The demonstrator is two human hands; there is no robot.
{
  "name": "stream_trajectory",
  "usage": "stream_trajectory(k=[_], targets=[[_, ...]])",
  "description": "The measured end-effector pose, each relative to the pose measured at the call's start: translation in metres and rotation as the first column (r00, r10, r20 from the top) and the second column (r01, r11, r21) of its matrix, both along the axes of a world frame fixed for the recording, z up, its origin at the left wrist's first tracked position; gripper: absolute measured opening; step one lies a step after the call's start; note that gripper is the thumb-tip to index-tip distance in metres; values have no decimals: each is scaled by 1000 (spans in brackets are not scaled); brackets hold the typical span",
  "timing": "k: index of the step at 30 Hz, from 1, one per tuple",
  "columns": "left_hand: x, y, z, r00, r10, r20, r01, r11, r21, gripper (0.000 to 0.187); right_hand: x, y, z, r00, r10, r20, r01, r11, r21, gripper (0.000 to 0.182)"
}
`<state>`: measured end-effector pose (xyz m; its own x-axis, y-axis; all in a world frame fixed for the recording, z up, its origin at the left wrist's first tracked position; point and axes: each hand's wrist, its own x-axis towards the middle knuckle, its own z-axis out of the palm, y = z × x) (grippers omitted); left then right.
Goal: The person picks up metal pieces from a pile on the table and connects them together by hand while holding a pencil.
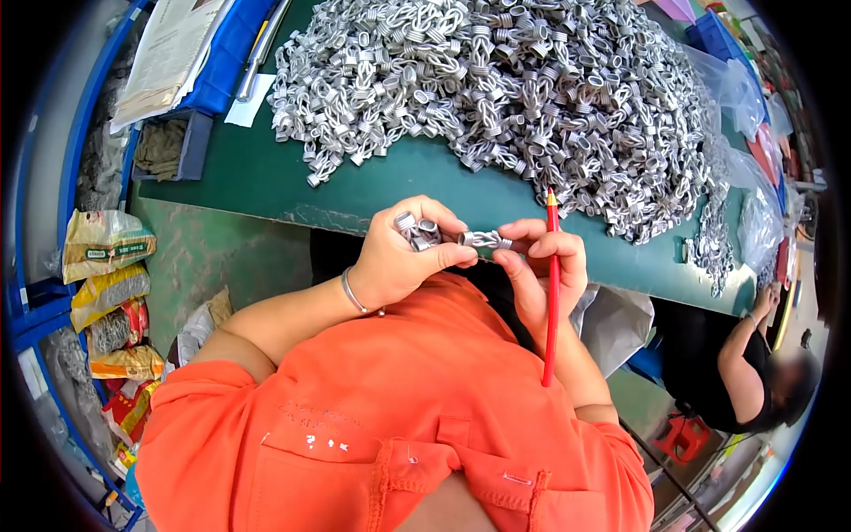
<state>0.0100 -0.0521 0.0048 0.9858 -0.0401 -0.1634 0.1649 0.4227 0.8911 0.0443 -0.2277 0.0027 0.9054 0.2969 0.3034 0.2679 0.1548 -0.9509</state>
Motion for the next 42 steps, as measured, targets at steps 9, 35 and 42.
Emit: stream_trajectory(k=[9,35,42], targets=[[0,1,-3,987,-32,158,0,980,197,21,-1,2,1,997,24,-68,-24,1000,1,19],[0,-2,-4,984,-1,180,-38,976,213,20,3,1,7,977,56,204,-31,992,-121,8],[4,-5,-1,974,47,223,-105,960,261,25,18,-5,15,987,-107,121,132,966,-222,11]])
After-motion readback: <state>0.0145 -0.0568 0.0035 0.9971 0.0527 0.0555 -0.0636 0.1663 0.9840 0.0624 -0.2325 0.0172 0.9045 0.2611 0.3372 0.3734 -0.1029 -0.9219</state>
